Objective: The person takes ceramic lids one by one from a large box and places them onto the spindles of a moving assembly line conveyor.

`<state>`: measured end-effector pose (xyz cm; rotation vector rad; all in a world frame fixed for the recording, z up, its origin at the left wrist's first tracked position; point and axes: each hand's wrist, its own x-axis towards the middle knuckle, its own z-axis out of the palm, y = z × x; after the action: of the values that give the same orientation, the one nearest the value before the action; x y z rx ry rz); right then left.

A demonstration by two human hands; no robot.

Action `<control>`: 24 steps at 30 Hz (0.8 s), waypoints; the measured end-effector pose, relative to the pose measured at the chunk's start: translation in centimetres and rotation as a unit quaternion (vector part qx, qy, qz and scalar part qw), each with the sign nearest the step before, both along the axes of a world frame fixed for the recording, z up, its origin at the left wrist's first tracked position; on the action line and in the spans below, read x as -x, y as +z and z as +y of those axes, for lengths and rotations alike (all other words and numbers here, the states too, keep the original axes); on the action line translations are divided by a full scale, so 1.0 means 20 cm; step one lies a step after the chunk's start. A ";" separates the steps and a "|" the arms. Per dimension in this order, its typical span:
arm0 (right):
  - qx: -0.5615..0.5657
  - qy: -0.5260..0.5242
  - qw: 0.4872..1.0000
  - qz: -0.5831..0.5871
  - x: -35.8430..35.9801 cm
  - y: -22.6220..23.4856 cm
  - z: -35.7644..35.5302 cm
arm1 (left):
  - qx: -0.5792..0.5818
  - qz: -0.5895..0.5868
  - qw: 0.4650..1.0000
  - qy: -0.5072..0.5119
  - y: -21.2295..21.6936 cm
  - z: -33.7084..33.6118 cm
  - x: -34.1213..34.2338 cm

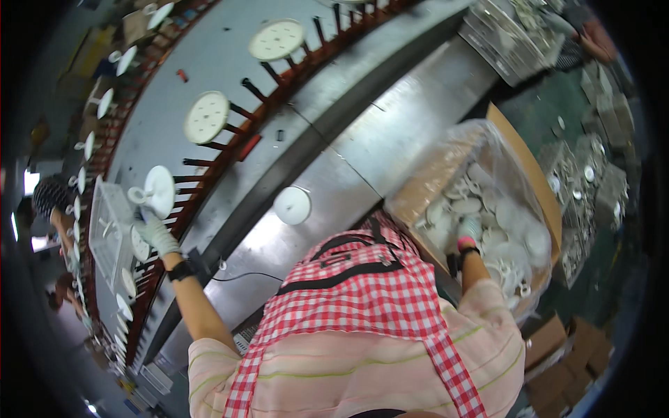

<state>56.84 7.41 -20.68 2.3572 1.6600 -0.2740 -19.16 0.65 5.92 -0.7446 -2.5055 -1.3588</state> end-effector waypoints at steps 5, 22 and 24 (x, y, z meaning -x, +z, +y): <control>-0.300 -0.157 0.913 0.228 -0.23 0.25 0.07 | -0.143 0.080 0.986 0.040 0.02 0.00 -0.51; -0.130 0.199 0.617 0.750 1.66 1.43 0.47 | -0.096 -0.565 0.661 -0.485 0.11 0.58 -1.38; -0.173 0.228 0.627 0.725 1.73 1.36 0.62 | -0.028 -0.539 0.720 -0.436 0.15 0.58 -1.36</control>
<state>22.24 19.77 6.47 1.5121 2.9588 -2.3748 8.01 12.25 8.89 -1.6098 -2.8982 -2.8563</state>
